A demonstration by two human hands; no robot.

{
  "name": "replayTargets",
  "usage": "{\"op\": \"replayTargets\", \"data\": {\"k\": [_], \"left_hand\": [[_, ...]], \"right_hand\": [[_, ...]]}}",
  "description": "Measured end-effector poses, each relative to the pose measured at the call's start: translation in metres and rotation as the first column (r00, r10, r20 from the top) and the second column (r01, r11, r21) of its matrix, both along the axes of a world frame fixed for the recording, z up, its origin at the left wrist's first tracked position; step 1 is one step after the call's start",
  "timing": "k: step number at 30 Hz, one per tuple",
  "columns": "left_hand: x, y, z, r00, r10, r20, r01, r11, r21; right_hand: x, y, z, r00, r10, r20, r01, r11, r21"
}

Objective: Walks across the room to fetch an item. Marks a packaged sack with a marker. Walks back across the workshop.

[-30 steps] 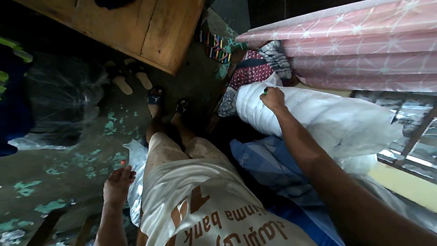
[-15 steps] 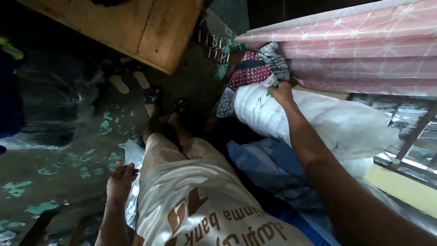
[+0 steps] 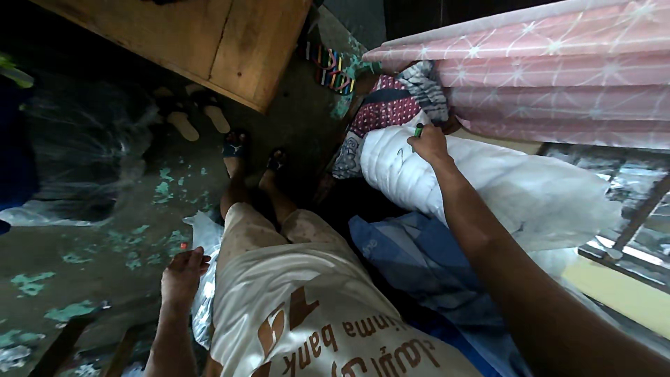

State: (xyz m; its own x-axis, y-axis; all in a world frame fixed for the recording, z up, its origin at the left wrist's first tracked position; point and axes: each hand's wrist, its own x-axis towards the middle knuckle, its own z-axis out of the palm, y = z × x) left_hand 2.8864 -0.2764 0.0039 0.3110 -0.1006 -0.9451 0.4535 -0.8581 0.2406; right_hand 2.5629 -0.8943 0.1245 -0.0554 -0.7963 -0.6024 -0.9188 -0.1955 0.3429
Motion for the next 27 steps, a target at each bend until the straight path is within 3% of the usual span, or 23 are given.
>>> {"op": "replayTargets", "data": {"k": [5, 8, 16, 23, 27], "left_hand": [[0.0, -0.007, 0.003, 1.0, -0.023, -0.006, 0.023, 1.0, 0.015], [0.001, -0.008, 0.002, 0.999, -0.034, 0.001, 0.034, 0.999, 0.013], [0.006, -0.008, -0.002, 0.999, -0.032, -0.014, 0.033, 0.999, 0.015], [0.012, -0.016, -0.005, 0.998, -0.057, -0.031, 0.058, 0.998, 0.01], [0.016, -0.022, -0.007, 0.997, -0.077, -0.023, 0.077, 0.997, -0.017]], "right_hand": [[0.0, -0.001, -0.007, 1.0, -0.018, -0.018, 0.02, 0.997, 0.081], [-0.005, -0.008, -0.013, 0.996, -0.082, 0.044, 0.08, 0.996, 0.039], [0.008, -0.008, -0.004, 0.999, 0.044, 0.021, -0.04, 0.99, -0.135], [-0.001, -0.017, 0.018, 0.997, -0.072, 0.02, 0.073, 0.995, -0.071], [-0.004, -0.012, 0.026, 0.998, -0.025, 0.049, 0.033, 0.983, -0.179]]}}
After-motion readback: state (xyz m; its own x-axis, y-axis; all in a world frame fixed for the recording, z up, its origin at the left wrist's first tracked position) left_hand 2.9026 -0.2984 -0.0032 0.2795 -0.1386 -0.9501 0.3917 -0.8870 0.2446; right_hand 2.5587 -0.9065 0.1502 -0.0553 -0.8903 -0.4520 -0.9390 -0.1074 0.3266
